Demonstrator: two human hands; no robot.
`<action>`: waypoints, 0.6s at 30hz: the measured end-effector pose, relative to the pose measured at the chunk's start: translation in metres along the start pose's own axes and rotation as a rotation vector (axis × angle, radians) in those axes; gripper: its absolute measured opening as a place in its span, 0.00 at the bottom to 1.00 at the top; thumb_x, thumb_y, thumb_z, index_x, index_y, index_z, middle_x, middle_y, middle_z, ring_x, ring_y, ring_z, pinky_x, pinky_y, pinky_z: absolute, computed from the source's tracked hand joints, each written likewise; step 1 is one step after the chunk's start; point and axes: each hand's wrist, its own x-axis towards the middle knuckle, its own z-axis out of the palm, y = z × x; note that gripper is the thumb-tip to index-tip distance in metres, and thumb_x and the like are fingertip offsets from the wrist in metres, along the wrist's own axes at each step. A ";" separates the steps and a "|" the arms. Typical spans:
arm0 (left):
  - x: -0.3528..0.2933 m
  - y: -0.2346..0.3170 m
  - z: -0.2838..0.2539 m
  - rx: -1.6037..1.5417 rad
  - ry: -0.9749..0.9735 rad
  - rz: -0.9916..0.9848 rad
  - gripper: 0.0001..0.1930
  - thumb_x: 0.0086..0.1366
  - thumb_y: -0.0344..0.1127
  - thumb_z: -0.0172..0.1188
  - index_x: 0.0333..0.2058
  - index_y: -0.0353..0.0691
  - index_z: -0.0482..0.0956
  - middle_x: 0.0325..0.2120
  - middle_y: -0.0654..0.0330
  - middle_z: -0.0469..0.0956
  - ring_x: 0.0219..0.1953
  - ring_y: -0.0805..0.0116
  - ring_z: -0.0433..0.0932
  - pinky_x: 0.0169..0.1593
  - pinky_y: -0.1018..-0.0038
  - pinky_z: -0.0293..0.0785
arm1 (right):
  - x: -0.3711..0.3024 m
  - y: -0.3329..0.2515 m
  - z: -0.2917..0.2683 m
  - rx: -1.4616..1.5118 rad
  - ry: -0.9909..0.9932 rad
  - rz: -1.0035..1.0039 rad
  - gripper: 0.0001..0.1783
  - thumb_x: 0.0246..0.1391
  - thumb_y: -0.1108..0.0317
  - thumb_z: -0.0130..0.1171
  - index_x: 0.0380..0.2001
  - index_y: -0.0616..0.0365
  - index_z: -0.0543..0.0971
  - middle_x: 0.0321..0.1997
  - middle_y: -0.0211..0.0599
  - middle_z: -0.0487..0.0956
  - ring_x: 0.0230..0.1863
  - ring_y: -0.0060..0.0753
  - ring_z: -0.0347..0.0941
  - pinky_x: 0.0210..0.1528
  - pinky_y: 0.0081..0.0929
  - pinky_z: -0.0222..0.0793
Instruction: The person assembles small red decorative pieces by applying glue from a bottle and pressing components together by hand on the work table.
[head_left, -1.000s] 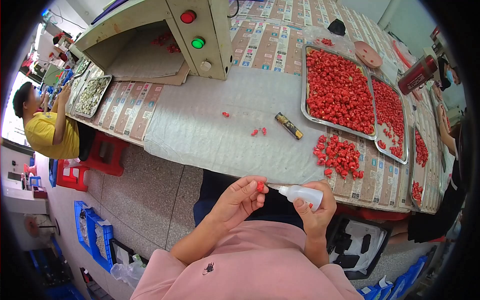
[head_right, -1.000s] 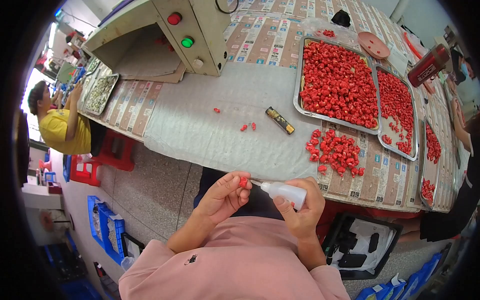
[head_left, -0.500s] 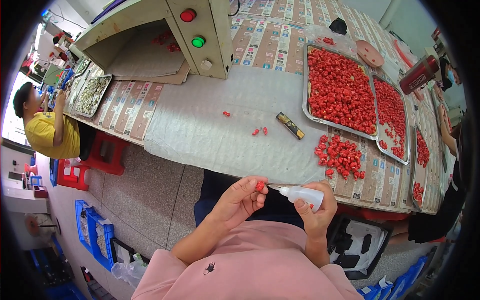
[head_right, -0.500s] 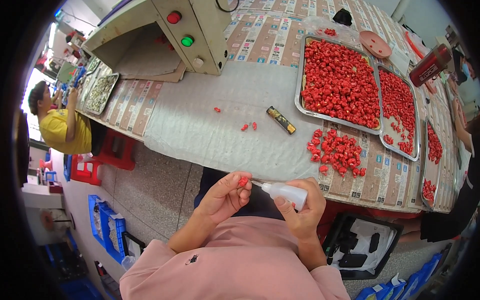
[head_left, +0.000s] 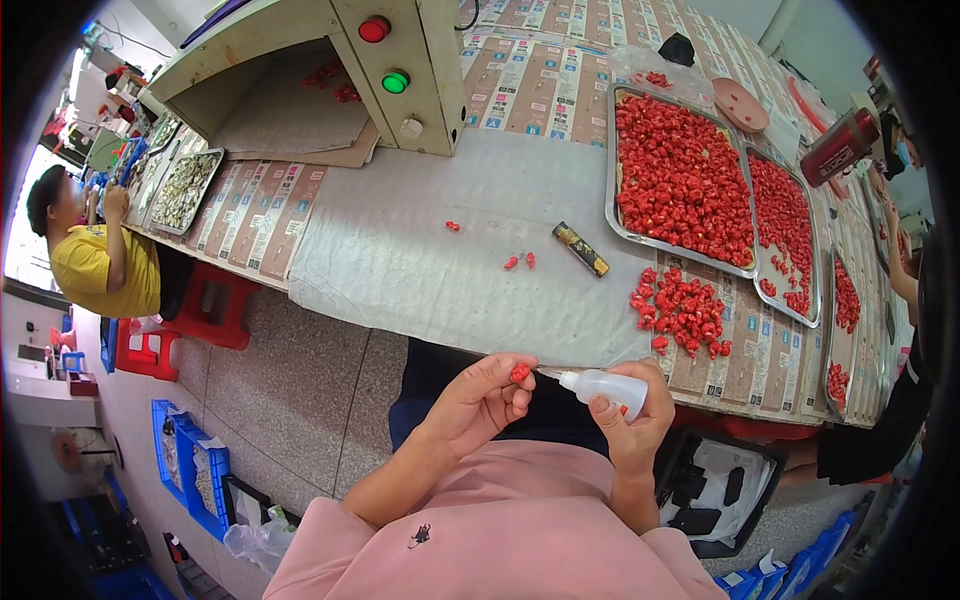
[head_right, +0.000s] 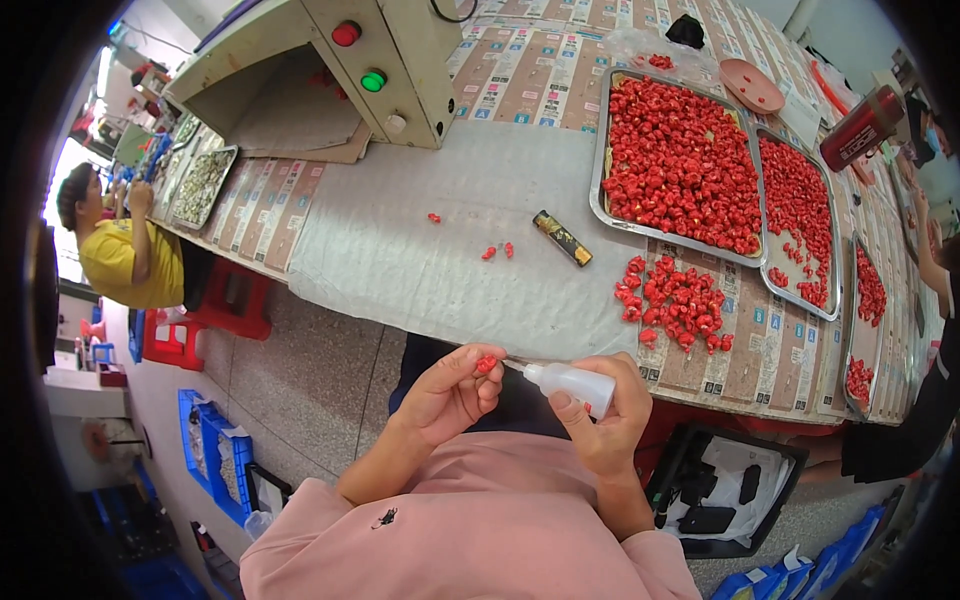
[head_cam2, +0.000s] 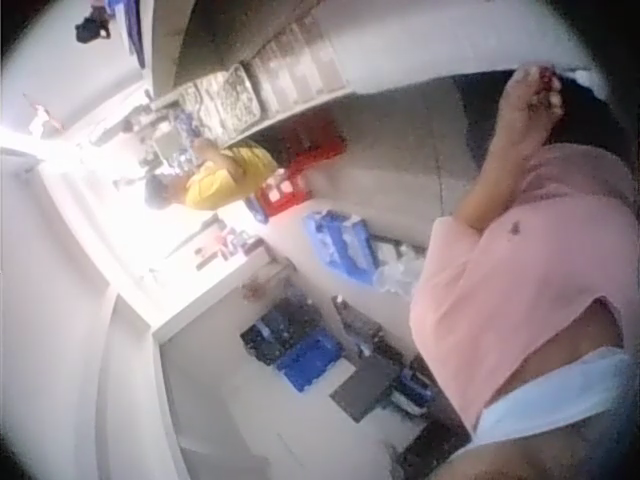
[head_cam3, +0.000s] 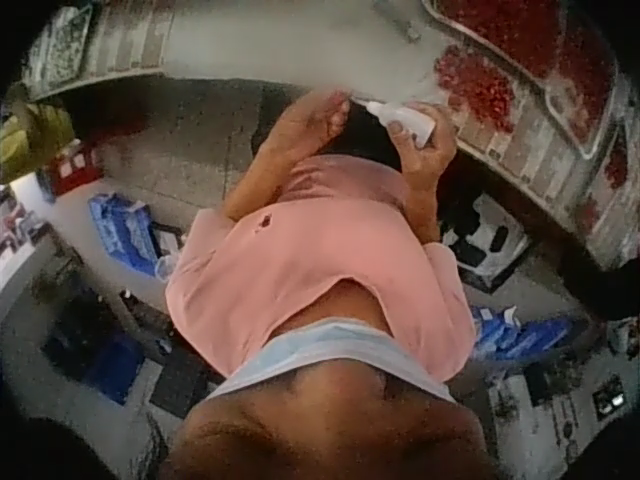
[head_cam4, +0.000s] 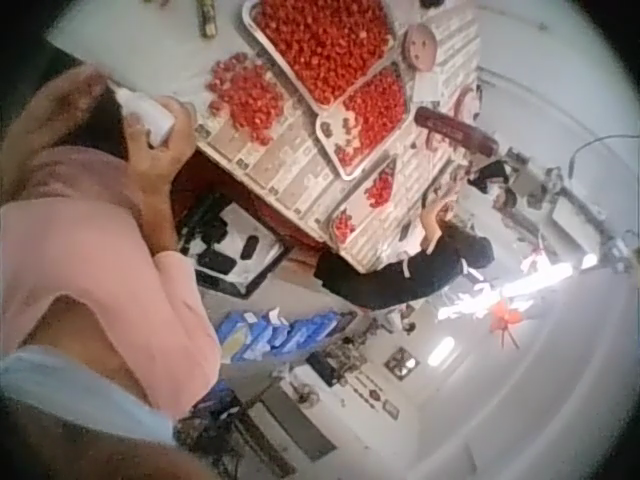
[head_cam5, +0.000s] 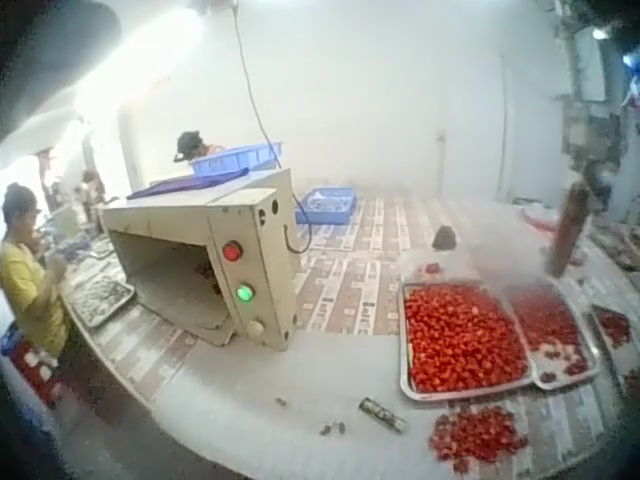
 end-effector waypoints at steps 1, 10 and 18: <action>0.000 0.000 0.000 0.002 0.001 -0.003 0.15 0.67 0.38 0.49 0.47 0.34 0.72 0.32 0.61 0.76 0.30 0.76 0.74 0.37 0.79 0.74 | 0.000 0.000 0.000 -0.009 -0.002 0.003 0.19 0.43 0.62 0.69 0.32 0.64 0.74 0.26 0.34 0.71 0.26 0.23 0.66 0.27 0.19 0.60; 0.001 0.000 0.002 0.005 0.010 0.011 0.13 0.66 0.34 0.52 0.46 0.36 0.72 0.36 0.59 0.77 0.33 0.75 0.76 0.40 0.78 0.75 | -0.001 0.002 -0.002 0.001 0.005 -0.042 0.20 0.43 0.62 0.69 0.33 0.64 0.74 0.26 0.34 0.70 0.27 0.24 0.66 0.28 0.19 0.60; 0.001 -0.002 0.002 0.090 0.025 0.111 0.12 0.64 0.28 0.54 0.45 0.36 0.73 0.40 0.57 0.77 0.38 0.73 0.77 0.44 0.77 0.76 | -0.004 0.002 0.000 0.020 0.018 -0.008 0.20 0.43 0.62 0.68 0.33 0.65 0.74 0.27 0.35 0.71 0.27 0.25 0.66 0.29 0.19 0.61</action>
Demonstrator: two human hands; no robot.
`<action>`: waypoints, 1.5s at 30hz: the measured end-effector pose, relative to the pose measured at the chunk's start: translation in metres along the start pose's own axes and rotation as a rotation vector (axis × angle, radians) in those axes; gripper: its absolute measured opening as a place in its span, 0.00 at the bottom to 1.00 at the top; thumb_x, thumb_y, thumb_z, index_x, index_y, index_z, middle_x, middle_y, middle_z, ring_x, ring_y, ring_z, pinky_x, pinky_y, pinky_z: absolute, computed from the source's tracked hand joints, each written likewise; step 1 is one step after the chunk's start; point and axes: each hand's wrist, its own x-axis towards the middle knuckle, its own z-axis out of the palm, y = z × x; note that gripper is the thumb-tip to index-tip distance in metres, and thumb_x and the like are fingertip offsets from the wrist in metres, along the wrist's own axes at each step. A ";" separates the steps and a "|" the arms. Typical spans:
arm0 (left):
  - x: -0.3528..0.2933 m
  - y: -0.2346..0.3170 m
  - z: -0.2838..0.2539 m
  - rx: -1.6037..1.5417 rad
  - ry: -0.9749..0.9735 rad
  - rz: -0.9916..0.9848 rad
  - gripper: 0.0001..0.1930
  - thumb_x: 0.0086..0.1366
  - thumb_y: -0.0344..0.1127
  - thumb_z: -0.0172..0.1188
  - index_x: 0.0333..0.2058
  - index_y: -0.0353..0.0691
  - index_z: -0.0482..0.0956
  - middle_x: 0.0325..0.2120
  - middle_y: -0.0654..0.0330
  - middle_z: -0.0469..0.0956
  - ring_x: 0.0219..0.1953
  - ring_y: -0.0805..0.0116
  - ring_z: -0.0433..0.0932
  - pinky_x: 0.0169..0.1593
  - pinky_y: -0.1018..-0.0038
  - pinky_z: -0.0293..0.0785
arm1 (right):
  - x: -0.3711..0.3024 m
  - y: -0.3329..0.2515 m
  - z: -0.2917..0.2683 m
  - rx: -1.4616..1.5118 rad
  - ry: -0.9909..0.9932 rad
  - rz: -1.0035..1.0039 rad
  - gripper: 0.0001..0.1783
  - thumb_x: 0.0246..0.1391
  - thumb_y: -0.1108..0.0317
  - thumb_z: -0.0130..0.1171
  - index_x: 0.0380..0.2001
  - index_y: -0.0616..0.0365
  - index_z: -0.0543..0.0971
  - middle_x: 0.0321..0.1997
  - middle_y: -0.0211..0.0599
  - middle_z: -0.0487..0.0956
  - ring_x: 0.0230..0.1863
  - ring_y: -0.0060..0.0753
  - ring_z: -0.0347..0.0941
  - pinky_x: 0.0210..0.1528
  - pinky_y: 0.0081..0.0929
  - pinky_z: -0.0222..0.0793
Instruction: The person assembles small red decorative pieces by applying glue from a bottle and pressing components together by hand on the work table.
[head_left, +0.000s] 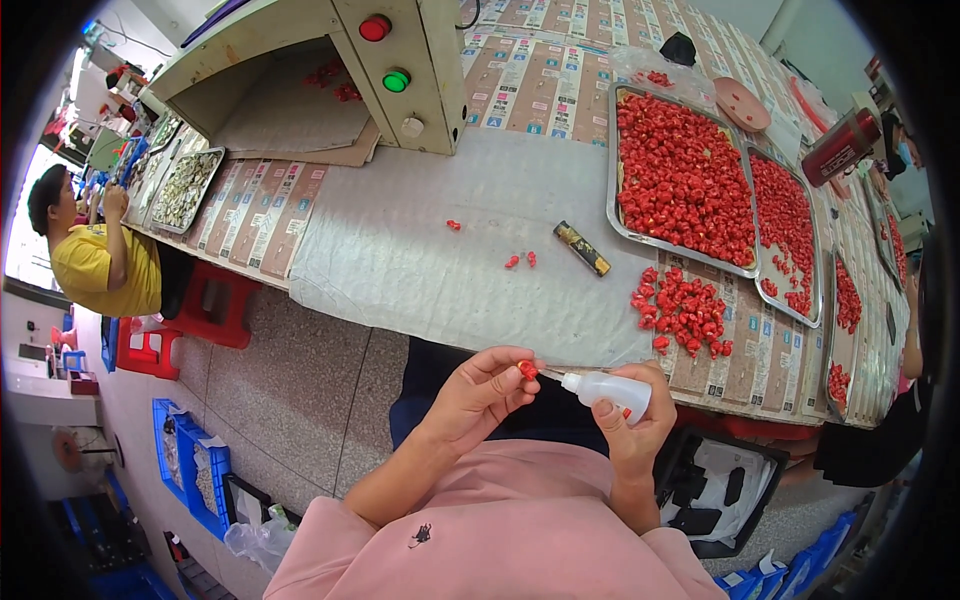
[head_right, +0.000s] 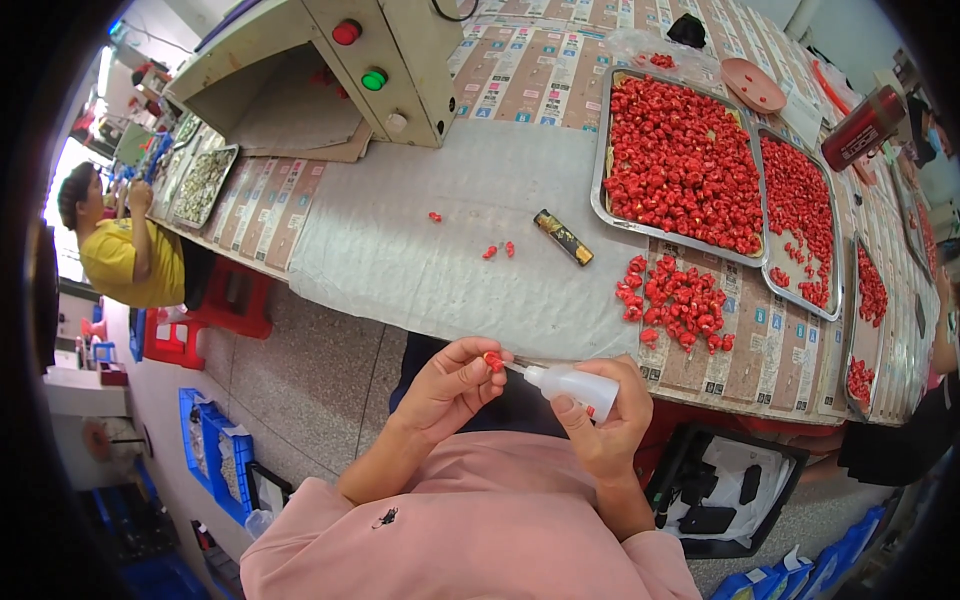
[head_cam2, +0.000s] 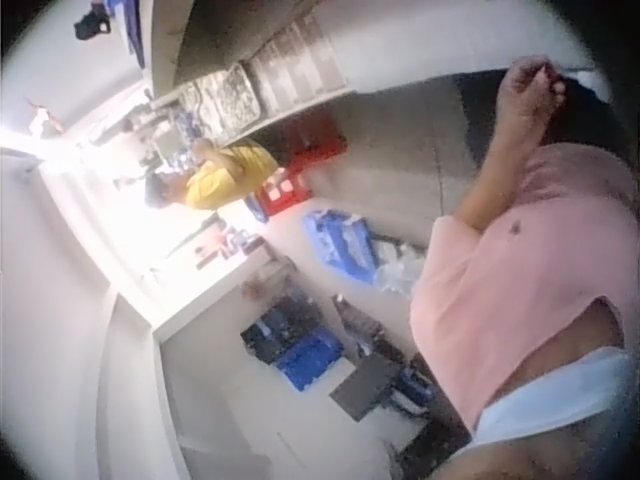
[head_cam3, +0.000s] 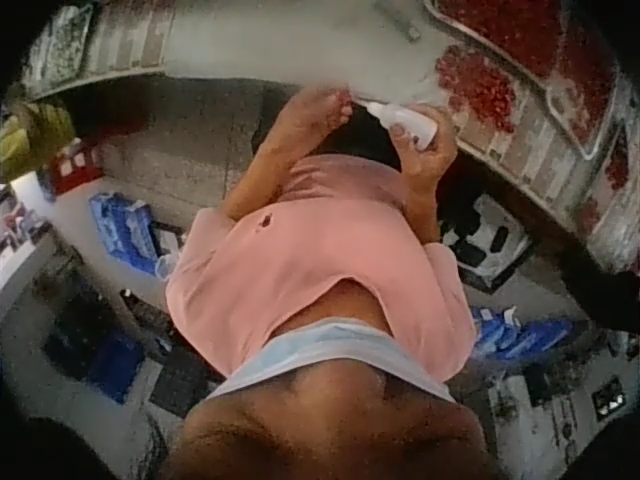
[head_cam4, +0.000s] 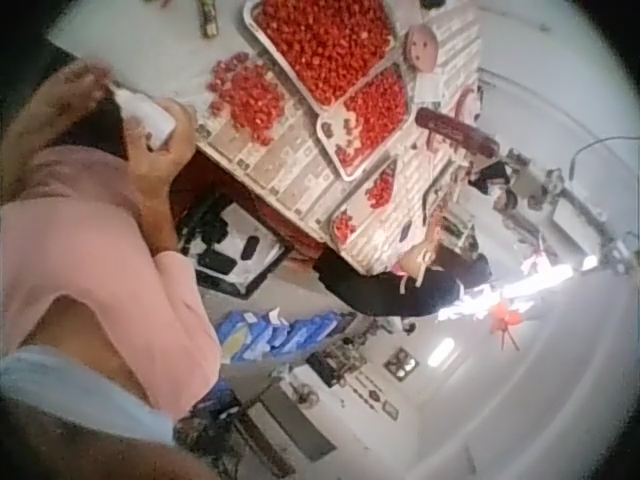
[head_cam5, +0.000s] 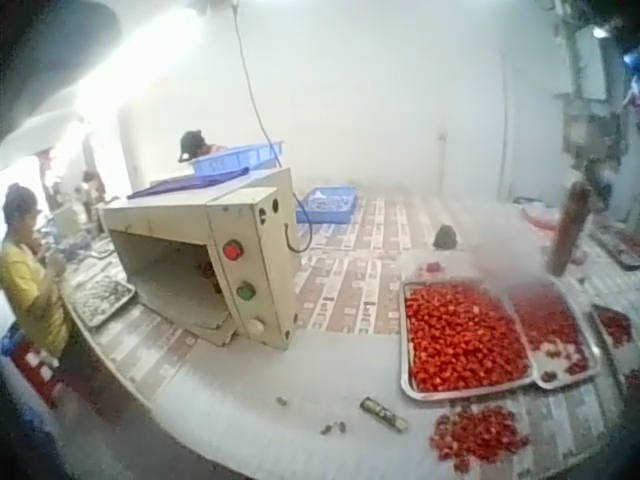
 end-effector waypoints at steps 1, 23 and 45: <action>0.000 0.000 0.001 0.035 0.009 0.029 0.11 0.63 0.28 0.54 0.45 0.36 0.73 0.41 0.57 0.76 0.39 0.72 0.77 0.45 0.77 0.76 | 0.000 0.000 0.000 -0.009 -0.004 -0.007 0.20 0.43 0.62 0.68 0.33 0.65 0.74 0.28 0.35 0.71 0.27 0.25 0.67 0.29 0.19 0.61; -0.001 -0.004 0.006 0.221 0.060 0.219 0.11 0.60 0.23 0.57 0.43 0.35 0.71 0.47 0.52 0.72 0.46 0.68 0.76 0.50 0.74 0.75 | -0.001 -0.005 0.002 -0.012 -0.021 0.008 0.19 0.42 0.63 0.68 0.33 0.64 0.74 0.28 0.35 0.72 0.28 0.25 0.66 0.30 0.20 0.61; -0.004 0.001 0.002 0.309 0.065 0.351 0.10 0.61 0.21 0.54 0.41 0.36 0.72 0.47 0.53 0.73 0.47 0.66 0.75 0.52 0.72 0.72 | 0.010 0.006 0.016 0.040 0.072 0.183 0.19 0.43 0.66 0.68 0.35 0.64 0.73 0.33 0.35 0.72 0.32 0.23 0.69 0.34 0.19 0.65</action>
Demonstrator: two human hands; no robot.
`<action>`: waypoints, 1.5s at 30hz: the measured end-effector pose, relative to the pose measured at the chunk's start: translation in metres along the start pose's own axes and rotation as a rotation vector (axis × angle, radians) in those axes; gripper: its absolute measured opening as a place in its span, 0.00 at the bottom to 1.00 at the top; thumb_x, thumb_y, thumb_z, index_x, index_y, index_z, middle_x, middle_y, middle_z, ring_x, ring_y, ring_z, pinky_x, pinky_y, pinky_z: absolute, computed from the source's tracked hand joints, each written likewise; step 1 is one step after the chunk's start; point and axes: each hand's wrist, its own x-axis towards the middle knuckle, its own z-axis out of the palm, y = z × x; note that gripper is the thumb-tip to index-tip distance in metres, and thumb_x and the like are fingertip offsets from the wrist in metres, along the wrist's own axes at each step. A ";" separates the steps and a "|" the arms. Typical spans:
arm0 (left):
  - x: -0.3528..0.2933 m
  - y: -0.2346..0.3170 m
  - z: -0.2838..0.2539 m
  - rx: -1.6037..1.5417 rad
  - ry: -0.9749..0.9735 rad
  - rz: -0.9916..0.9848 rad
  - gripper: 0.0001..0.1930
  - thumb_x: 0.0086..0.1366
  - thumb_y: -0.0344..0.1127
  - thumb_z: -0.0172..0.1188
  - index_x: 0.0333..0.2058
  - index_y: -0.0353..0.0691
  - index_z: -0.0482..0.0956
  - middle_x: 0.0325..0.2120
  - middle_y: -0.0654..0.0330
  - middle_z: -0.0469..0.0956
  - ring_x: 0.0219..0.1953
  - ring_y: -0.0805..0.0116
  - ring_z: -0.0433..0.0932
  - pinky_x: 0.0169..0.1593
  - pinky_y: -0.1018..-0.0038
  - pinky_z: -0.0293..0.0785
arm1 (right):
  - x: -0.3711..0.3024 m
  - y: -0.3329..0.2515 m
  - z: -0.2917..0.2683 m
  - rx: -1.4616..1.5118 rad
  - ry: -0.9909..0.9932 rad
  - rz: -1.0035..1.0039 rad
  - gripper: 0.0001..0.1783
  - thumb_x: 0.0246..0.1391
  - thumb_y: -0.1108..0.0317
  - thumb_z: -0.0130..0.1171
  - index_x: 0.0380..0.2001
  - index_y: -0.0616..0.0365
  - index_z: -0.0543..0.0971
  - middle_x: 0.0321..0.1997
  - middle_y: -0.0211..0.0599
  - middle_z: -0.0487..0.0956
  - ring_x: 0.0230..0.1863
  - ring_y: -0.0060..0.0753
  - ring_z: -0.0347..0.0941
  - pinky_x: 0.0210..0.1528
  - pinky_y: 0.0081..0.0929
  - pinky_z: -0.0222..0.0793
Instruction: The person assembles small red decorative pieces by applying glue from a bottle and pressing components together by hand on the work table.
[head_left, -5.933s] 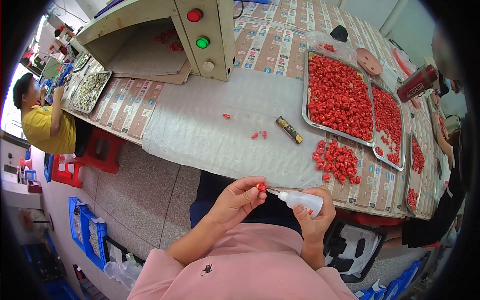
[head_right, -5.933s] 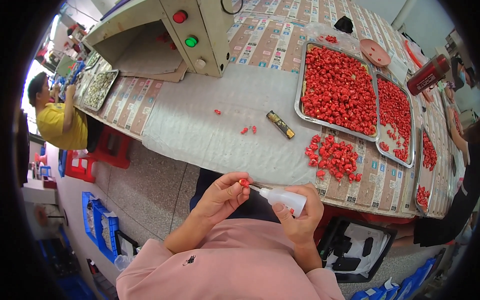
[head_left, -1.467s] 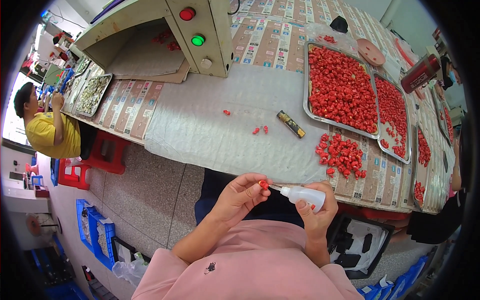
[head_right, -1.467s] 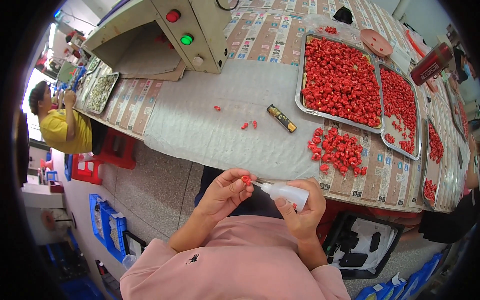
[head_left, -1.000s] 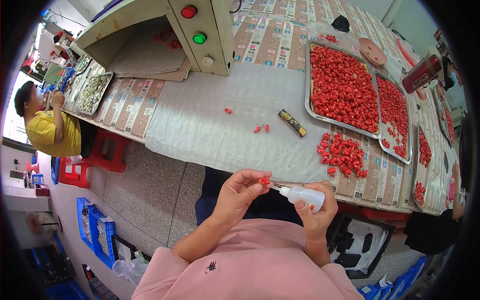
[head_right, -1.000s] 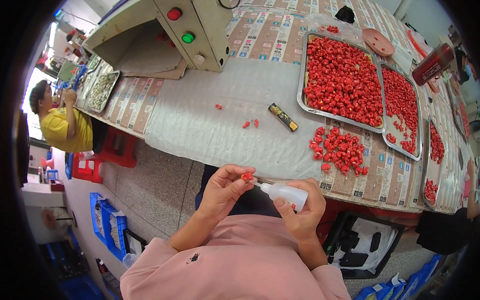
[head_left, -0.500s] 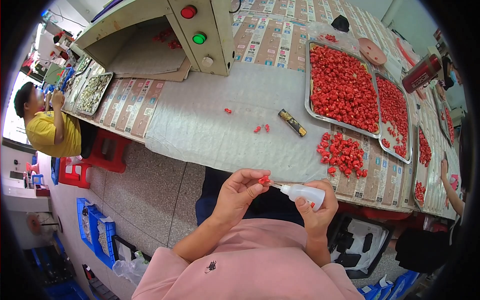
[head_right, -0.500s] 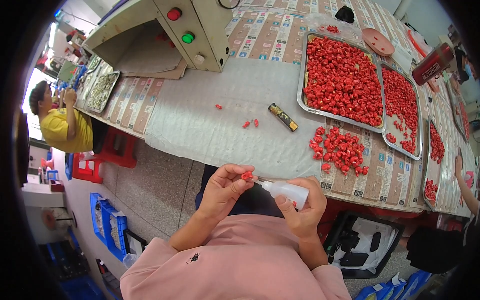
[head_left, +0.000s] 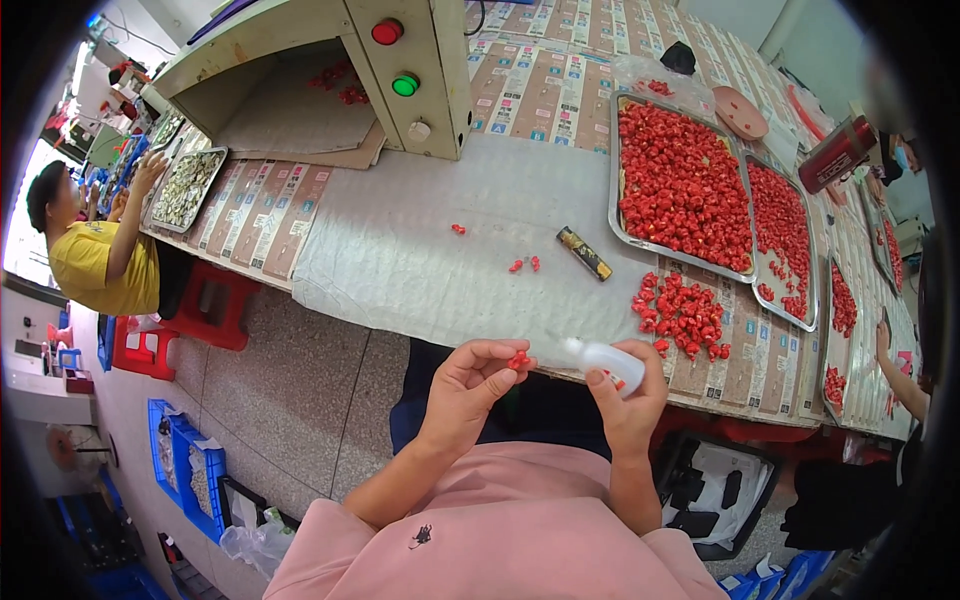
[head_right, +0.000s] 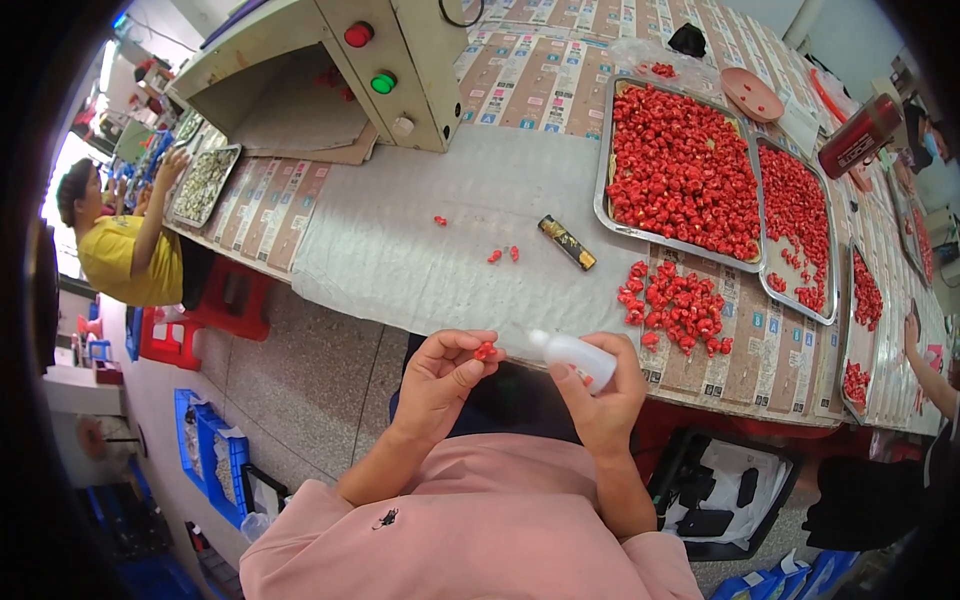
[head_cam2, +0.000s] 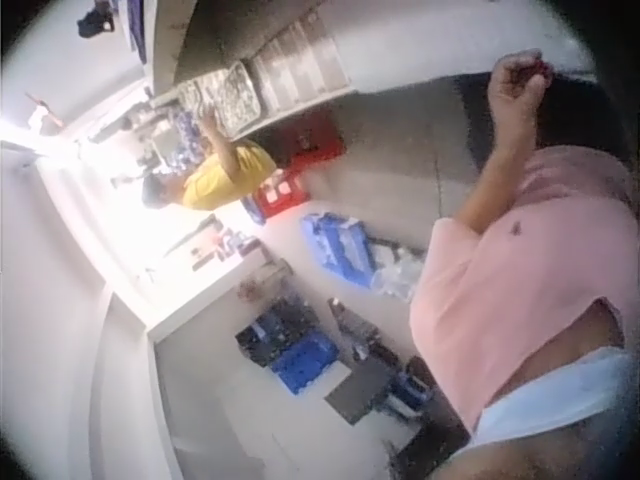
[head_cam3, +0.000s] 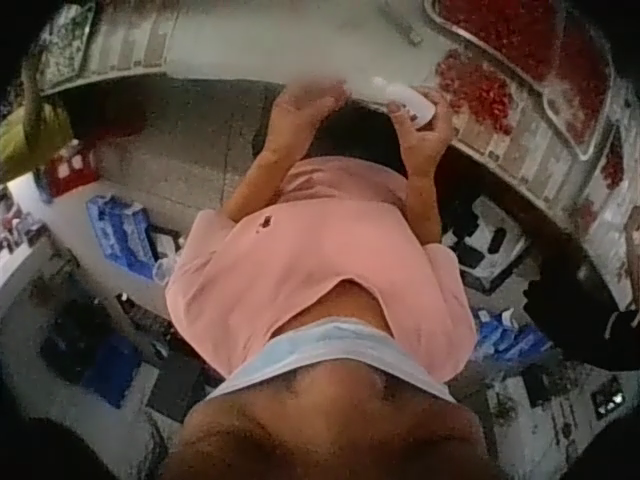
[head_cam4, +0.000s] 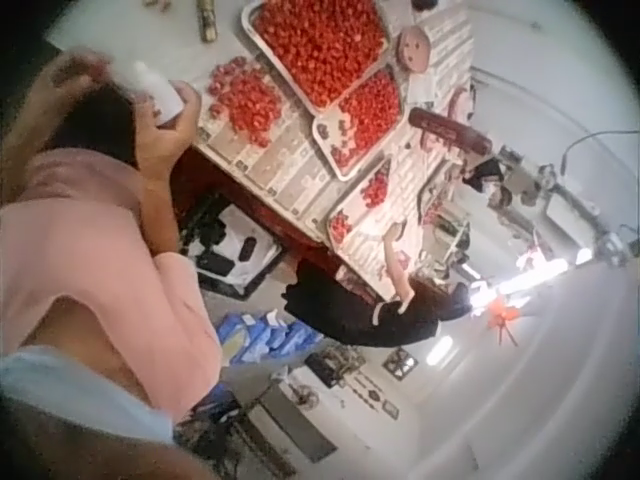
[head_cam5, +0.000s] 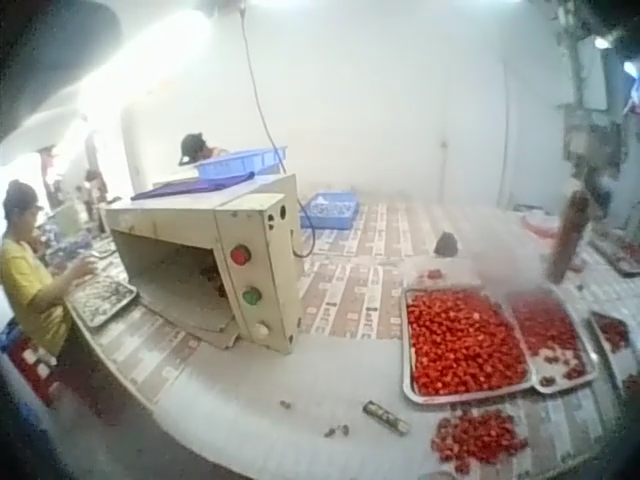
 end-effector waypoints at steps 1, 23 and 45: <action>-0.001 0.001 -0.001 -0.051 -0.003 -0.027 0.10 0.61 0.22 0.54 0.42 0.36 0.72 0.47 0.53 0.73 0.47 0.66 0.75 0.51 0.72 0.73 | 0.004 0.001 0.003 0.012 -0.010 0.071 0.19 0.43 0.68 0.68 0.36 0.64 0.73 0.34 0.35 0.73 0.33 0.24 0.69 0.35 0.20 0.66; -0.009 -0.005 -0.044 -0.026 0.009 -0.100 0.13 0.65 0.28 0.52 0.48 0.36 0.70 0.49 0.53 0.72 0.48 0.61 0.73 0.50 0.69 0.72 | 0.046 0.019 0.035 -0.390 0.333 -0.430 0.20 0.46 0.73 0.61 0.44 0.61 0.72 0.46 0.44 0.73 0.47 0.45 0.70 0.49 0.30 0.66; -0.027 -0.005 -0.045 -0.113 0.015 -0.151 0.13 0.64 0.25 0.52 0.48 0.37 0.70 0.48 0.54 0.72 0.48 0.63 0.73 0.52 0.70 0.72 | 0.052 0.035 0.103 -0.798 -0.040 -0.336 0.11 0.46 0.71 0.51 0.35 0.61 0.74 0.39 0.38 0.71 0.44 0.36 0.69 0.42 0.28 0.69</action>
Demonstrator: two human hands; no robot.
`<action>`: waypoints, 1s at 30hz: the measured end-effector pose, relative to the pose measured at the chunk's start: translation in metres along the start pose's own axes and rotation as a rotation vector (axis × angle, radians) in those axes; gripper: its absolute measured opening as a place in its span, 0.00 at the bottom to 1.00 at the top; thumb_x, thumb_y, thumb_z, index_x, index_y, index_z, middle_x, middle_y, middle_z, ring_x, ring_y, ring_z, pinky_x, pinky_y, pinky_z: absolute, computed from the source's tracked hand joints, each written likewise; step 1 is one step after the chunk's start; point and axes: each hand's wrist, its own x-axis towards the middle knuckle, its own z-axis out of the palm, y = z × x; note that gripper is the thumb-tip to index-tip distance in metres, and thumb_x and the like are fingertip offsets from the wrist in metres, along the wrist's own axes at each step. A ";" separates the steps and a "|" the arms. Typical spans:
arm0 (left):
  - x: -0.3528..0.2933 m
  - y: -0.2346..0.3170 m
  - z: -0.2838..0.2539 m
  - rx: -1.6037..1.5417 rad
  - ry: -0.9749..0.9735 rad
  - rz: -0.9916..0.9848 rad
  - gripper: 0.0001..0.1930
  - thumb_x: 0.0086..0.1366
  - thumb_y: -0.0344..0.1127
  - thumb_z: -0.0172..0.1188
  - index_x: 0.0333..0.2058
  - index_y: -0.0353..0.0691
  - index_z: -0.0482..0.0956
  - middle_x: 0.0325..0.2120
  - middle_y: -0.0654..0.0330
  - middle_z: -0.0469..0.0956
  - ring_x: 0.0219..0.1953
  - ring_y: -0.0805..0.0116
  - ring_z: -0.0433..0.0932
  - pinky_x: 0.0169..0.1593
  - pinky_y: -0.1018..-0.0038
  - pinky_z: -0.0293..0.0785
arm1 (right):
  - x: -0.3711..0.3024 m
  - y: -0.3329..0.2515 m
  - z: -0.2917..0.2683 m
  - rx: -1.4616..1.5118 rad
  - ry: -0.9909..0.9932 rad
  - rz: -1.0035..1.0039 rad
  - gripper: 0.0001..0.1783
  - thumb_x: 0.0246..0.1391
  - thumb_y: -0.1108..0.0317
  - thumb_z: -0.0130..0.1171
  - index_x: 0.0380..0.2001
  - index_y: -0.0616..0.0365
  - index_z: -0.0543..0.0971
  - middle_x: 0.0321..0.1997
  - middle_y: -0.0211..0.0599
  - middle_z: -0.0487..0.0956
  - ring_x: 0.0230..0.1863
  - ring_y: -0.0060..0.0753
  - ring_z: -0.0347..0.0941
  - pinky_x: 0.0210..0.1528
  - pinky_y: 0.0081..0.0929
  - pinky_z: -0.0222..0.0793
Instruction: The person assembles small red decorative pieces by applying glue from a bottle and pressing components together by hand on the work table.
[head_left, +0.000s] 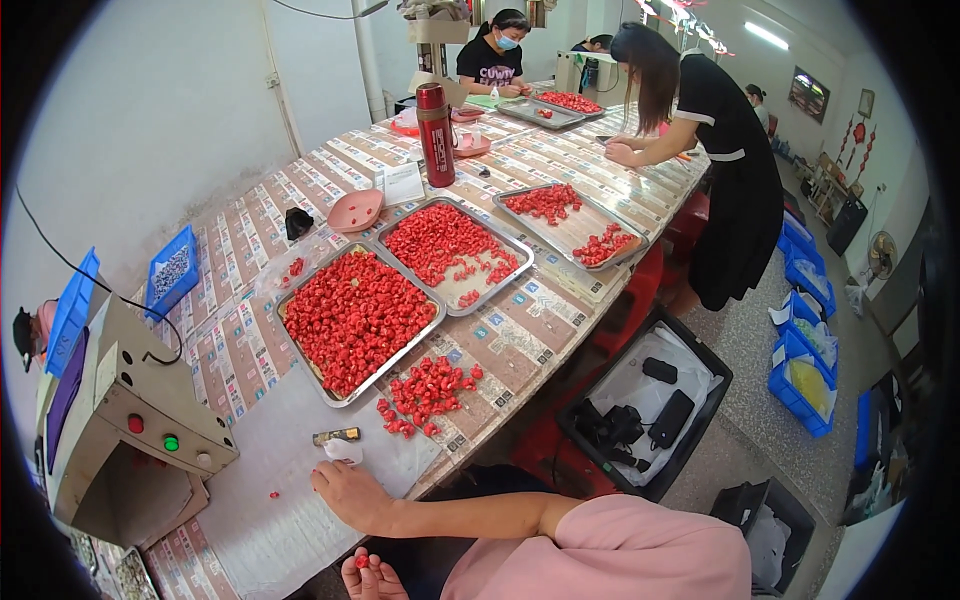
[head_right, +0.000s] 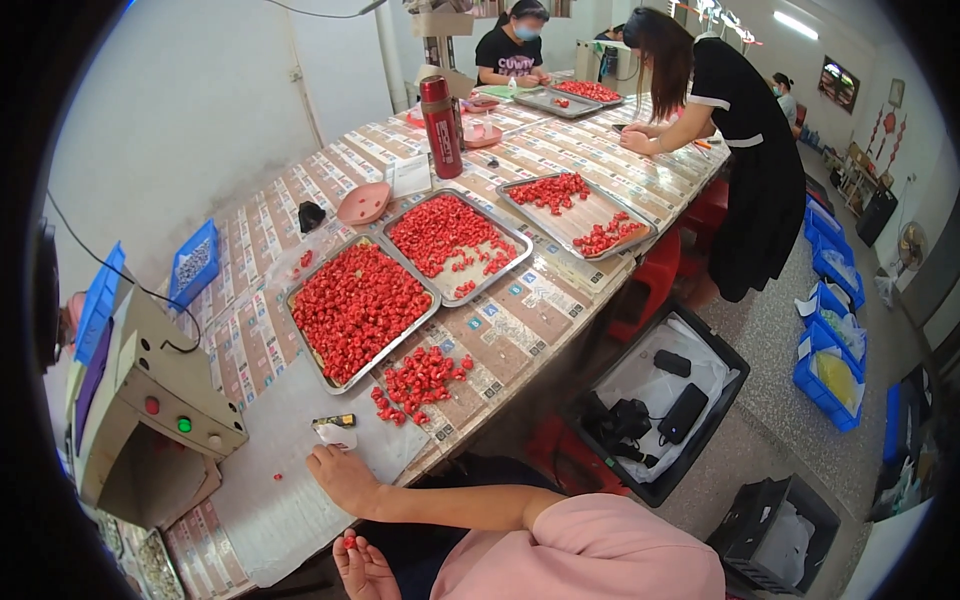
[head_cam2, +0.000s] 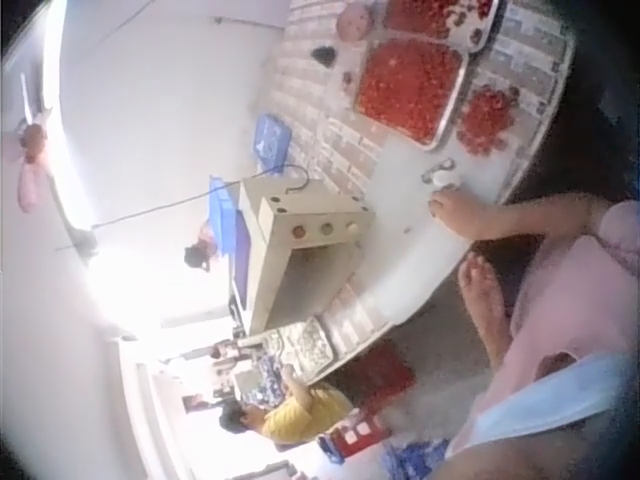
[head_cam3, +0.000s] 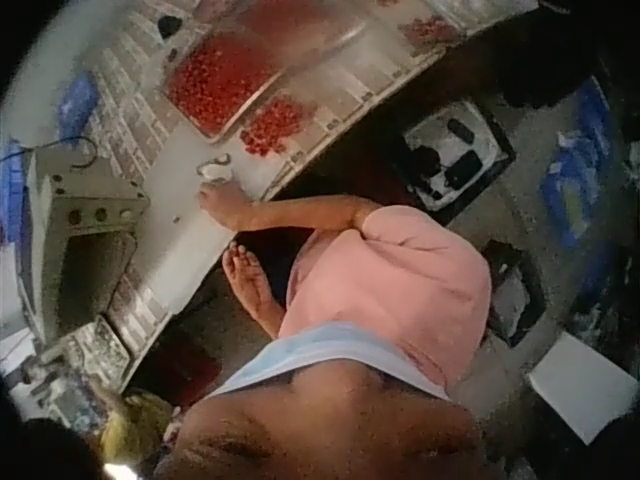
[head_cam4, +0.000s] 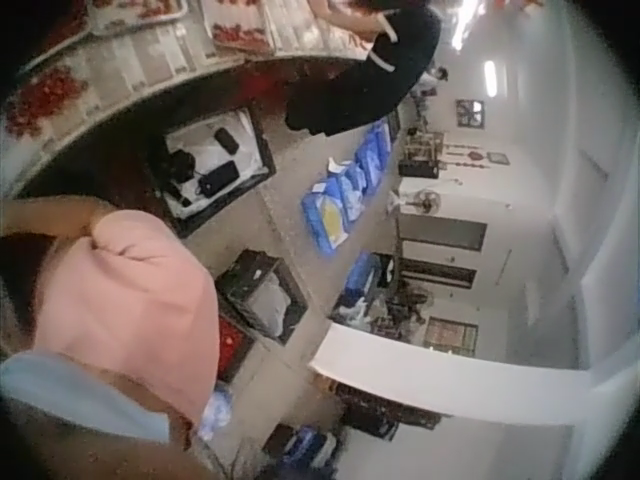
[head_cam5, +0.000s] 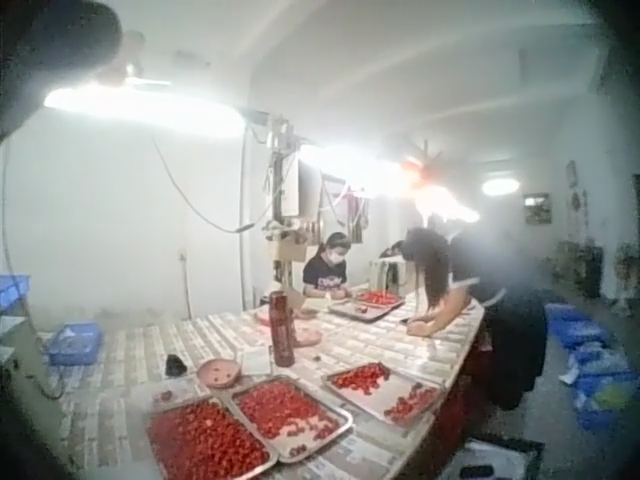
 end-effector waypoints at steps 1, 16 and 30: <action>0.000 0.000 0.000 -0.013 -0.016 -0.001 0.13 0.64 0.25 0.52 0.47 0.37 0.70 0.48 0.54 0.72 0.48 0.63 0.73 0.52 0.70 0.72 | 0.001 -0.004 -0.001 -0.008 0.056 0.013 0.09 0.45 0.71 0.51 0.33 0.60 0.73 0.37 0.38 0.70 0.43 0.36 0.69 0.41 0.29 0.69; 0.001 -0.004 0.001 -0.035 -0.041 -0.011 0.13 0.63 0.24 0.52 0.47 0.36 0.70 0.48 0.52 0.72 0.47 0.62 0.74 0.51 0.70 0.73 | -0.003 0.009 0.000 0.115 0.092 -0.078 0.07 0.46 0.74 0.52 0.33 0.60 0.72 0.34 0.39 0.70 0.39 0.40 0.70 0.38 0.32 0.69; 0.009 0.002 0.035 -0.079 -0.009 -0.016 0.10 0.63 0.23 0.52 0.43 0.34 0.72 0.42 0.54 0.75 0.41 0.67 0.77 0.48 0.73 0.73 | -0.058 0.013 -0.094 0.962 -0.428 0.208 0.09 0.50 0.77 0.58 0.36 0.63 0.79 0.38 0.36 0.74 0.39 0.27 0.73 0.41 0.21 0.70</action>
